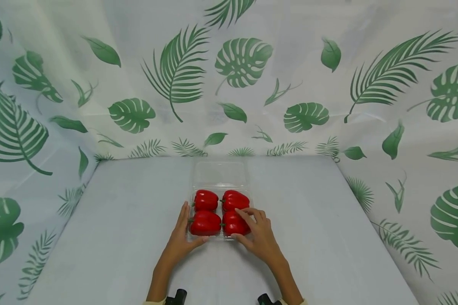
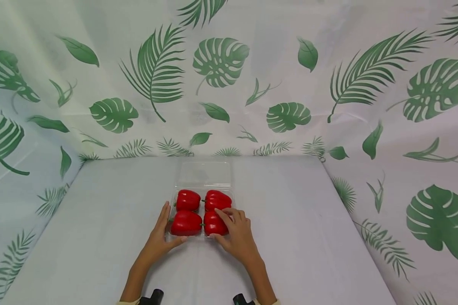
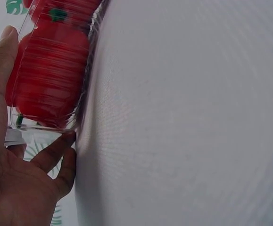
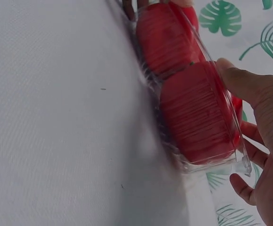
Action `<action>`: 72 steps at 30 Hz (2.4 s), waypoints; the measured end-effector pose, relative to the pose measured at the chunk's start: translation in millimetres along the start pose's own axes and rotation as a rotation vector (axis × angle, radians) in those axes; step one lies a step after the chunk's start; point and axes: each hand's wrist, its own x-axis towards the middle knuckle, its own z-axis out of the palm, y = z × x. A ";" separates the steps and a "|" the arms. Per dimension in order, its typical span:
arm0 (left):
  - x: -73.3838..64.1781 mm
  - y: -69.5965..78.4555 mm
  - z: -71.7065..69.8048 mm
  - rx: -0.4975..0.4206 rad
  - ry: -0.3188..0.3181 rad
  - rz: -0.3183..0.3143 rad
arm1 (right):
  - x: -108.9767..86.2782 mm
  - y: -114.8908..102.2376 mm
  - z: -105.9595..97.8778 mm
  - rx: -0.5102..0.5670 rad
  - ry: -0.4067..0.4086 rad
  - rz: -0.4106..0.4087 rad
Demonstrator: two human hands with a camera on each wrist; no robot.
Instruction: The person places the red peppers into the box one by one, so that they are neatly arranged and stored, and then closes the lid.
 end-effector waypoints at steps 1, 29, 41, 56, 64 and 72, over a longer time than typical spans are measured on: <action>0.1 0.2 -0.1 0.001 0.001 0.005 | 0.0 0.3 -0.7 0.004 0.000 0.002; 0.0 -2.7 -0.8 0.002 -0.007 -0.018 | 51.8 47.5 -18.4 0.611 0.064 0.696; 1.8 -0.5 0.6 -0.007 -0.009 -0.007 | 83.4 70.6 -37.6 0.672 0.051 0.821; 0.8 -3.2 -2.2 0.000 -0.010 -0.008 | 137.3 105.4 -14.2 1.004 -0.237 1.001; 2.1 -1.3 -1.0 0.006 -0.016 -0.003 | 149.6 114.1 -5.0 0.988 -0.302 1.008; 2.5 -0.5 -1.2 -0.005 -0.003 -0.010 | 152.6 113.1 -1.5 0.960 -0.302 0.994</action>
